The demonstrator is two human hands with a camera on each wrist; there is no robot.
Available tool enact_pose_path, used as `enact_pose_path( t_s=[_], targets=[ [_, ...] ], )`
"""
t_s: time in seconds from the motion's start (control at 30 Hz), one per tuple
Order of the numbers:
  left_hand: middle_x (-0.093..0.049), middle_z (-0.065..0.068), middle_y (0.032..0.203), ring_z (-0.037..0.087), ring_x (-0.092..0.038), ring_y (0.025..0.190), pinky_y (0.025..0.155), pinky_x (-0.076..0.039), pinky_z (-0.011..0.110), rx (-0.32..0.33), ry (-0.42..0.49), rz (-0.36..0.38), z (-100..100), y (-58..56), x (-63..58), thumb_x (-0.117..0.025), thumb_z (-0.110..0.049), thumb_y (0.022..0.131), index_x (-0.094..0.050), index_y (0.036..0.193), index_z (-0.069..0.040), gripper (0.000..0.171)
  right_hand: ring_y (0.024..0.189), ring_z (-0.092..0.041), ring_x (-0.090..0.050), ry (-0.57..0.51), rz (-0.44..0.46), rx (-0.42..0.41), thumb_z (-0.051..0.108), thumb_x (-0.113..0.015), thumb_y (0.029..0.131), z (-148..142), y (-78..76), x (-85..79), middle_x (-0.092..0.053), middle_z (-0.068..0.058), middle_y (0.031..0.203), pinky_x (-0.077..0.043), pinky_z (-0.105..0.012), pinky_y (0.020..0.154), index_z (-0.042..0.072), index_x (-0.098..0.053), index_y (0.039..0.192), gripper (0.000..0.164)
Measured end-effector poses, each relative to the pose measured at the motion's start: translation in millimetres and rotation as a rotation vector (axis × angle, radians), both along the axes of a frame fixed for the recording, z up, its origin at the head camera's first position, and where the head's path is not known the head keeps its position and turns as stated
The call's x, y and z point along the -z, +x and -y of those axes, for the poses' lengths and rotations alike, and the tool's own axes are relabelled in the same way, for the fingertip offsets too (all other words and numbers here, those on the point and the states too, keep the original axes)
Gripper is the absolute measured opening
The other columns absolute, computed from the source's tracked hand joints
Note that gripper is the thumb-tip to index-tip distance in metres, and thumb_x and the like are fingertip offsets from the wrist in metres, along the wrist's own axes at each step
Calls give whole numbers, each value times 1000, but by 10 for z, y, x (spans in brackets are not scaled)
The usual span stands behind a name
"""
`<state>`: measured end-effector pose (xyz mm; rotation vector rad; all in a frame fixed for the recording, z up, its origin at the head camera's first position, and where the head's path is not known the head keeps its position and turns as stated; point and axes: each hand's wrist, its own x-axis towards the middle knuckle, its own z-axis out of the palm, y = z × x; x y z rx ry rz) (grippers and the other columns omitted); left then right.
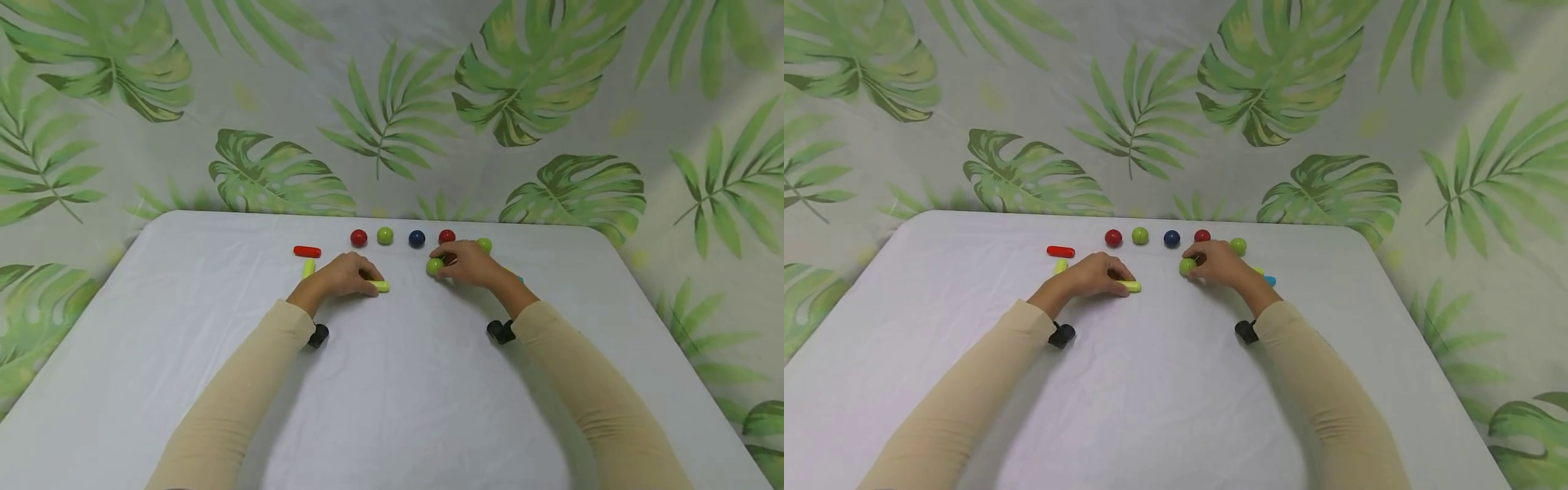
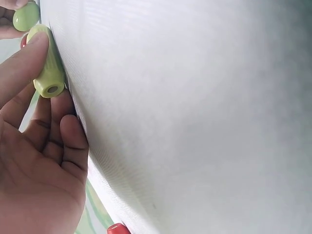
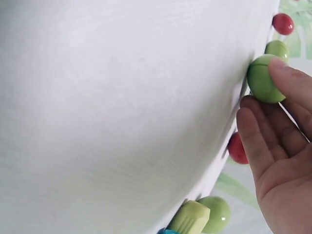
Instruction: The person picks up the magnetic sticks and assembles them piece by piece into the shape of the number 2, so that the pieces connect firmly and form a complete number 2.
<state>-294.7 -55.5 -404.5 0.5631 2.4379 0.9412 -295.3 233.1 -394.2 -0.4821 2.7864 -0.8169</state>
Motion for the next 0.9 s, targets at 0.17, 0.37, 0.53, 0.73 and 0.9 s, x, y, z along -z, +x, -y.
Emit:
enact_pose_path(
  t_s=[0.17, 0.37, 0.53, 0.73, 0.9],
  targets=[
    [-70, 3, 116, 19, -58, 104, 95, -50, 31, -7, 0, 4, -18, 10, 6, -74, -15, 88, -76, 113, -15, 25, 108, -26, -64, 17, 3, 2, 12, -76, 86, -10, -17, 12, -70, -12, 118, -55, -39, 92, 8, -68, 123, 38],
    [-69, 5, 113, 20, -57, 103, 96, -49, 34, 40, -52, -61, -73, 57, -17, -73, -19, 89, -72, 118, -13, 30, 110, -27, -64, 0, 23, 5, 13, -76, 86, -21, -10, 23, -70, -13, 118, -54, -40, 94, 6, -68, 121, 37],
    [-68, 5, 112, 21, -57, 102, 95, -50, 34, 59, -83, -100, -82, 79, -19, -75, -20, 87, -69, 121, -13, 35, 110, -28, -65, -22, 58, -8, 12, -77, 85, -19, 17, 1, -71, -14, 116, -54, -40, 94, 5, -69, 118, 35],
    [-68, 5, 113, 22, -58, 103, 96, -50, 35, 60, -64, -107, -40, 76, -20, -72, -16, 90, -72, 116, -14, 27, 112, -27, -63, -30, 81, 15, 14, -77, 85, -26, 10, 6, -70, -12, 119, -54, -39, 93, 8, -68, 120, 36],
    [-68, 6, 114, 22, -58, 103, 96, -50, 36, 56, -52, -106, -19, 82, -34, -72, -16, 90, -73, 114, -13, 25, 111, -27, -63, -44, 86, 20, 14, -77, 85, -27, -14, 36, -69, -10, 120, -54, -40, 97, 8, -68, 121, 37]
  ],
)
